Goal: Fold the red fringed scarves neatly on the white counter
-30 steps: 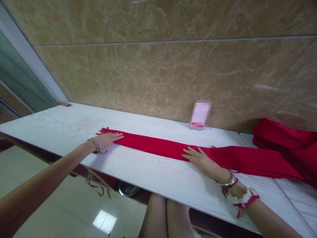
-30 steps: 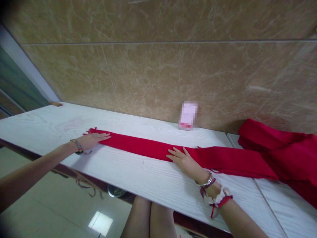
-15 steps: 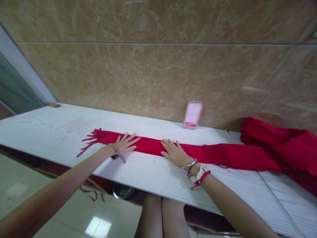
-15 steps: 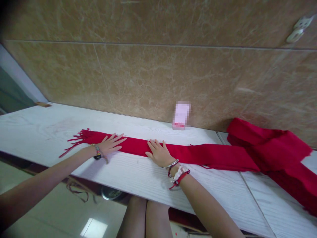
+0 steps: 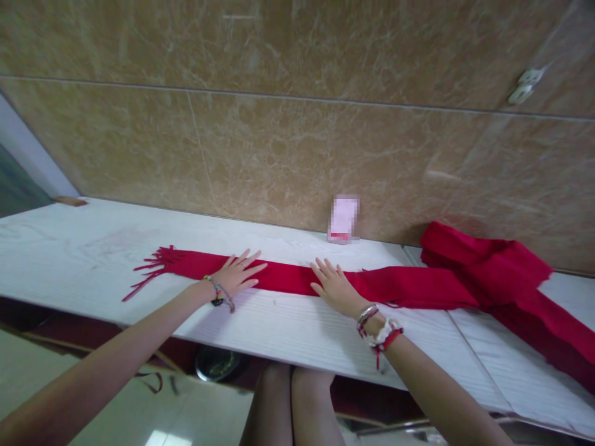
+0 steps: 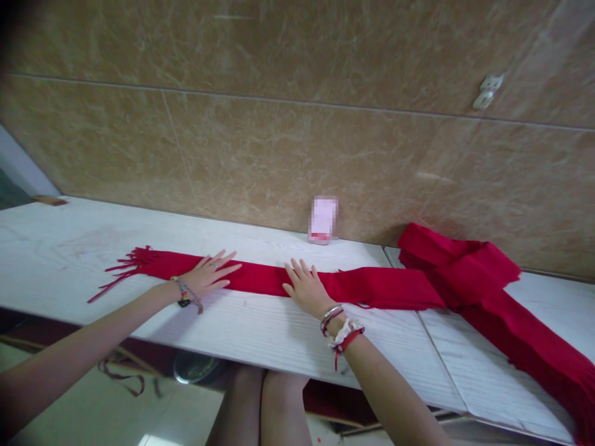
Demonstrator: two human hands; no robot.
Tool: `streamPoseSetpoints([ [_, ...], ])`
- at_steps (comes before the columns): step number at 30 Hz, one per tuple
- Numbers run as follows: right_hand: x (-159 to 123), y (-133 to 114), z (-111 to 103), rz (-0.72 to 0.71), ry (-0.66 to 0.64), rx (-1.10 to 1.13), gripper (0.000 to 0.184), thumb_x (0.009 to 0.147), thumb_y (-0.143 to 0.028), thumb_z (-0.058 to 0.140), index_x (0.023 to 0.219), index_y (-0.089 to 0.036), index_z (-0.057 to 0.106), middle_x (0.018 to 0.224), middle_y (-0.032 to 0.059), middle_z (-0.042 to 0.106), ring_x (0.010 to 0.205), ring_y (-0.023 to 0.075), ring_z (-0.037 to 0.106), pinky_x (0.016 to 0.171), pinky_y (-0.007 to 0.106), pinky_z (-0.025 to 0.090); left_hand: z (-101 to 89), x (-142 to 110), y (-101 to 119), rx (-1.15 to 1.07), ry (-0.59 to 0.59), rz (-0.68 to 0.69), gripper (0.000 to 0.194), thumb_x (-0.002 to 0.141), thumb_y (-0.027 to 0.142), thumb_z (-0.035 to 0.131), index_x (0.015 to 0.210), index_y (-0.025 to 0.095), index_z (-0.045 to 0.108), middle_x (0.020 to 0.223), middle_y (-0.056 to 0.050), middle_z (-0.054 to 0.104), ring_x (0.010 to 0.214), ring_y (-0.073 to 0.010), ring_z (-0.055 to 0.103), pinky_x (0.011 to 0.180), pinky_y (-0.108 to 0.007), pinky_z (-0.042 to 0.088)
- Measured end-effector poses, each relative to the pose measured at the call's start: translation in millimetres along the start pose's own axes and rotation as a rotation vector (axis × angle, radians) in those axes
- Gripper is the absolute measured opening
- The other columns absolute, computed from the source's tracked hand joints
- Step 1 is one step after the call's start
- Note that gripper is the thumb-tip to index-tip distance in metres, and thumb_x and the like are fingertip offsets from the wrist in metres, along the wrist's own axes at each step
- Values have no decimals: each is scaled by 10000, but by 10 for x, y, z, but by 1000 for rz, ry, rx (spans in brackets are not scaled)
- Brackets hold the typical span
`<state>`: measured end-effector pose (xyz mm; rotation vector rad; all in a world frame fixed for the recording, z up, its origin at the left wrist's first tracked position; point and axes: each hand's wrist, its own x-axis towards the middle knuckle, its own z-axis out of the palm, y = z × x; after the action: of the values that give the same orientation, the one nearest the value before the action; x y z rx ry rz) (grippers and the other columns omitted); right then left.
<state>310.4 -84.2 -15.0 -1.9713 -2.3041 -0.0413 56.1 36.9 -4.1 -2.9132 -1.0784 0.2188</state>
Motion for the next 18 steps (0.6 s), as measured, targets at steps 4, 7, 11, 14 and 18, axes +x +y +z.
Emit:
streamPoseSetpoints([
  [4,51,-179,29,-88,-76,31,497,885,-426,207,1335,-221,262,1404,69,237,1277,307,161,967,592,183,32,93,232,-25,-160,166,485,866,373,318,1334,347,191,1439,-38,108,1291,-312,48,945,-609,126],
  [7,34,-180,16,-91,-114,55,508,880,-451,194,1340,-240,246,1412,63,217,1280,321,133,962,603,170,34,18,177,-35,-196,154,511,840,401,374,1323,366,211,1437,-35,116,1283,-347,37,924,-644,98],
  [11,27,-186,-34,-8,-140,84,515,884,-443,179,1346,-220,229,1423,79,179,1284,328,95,950,621,155,-39,-59,160,-78,-164,80,446,874,365,289,1316,376,228,1438,-25,114,1284,-335,66,927,-631,136],
  [14,10,-222,-48,105,-143,82,553,879,-458,172,1346,-166,229,1425,121,142,1282,349,77,920,650,163,-55,33,309,-79,-71,61,453,878,360,283,1325,358,211,1443,-35,63,1286,-334,32,927,-634,127],
  [18,-122,-48,-19,195,-177,10,550,869,-481,204,1347,-210,226,1425,109,150,1269,375,114,885,671,193,1,192,463,-76,-143,85,518,850,433,334,1334,362,164,1441,-52,53,1273,-383,0,870,-696,113],
])
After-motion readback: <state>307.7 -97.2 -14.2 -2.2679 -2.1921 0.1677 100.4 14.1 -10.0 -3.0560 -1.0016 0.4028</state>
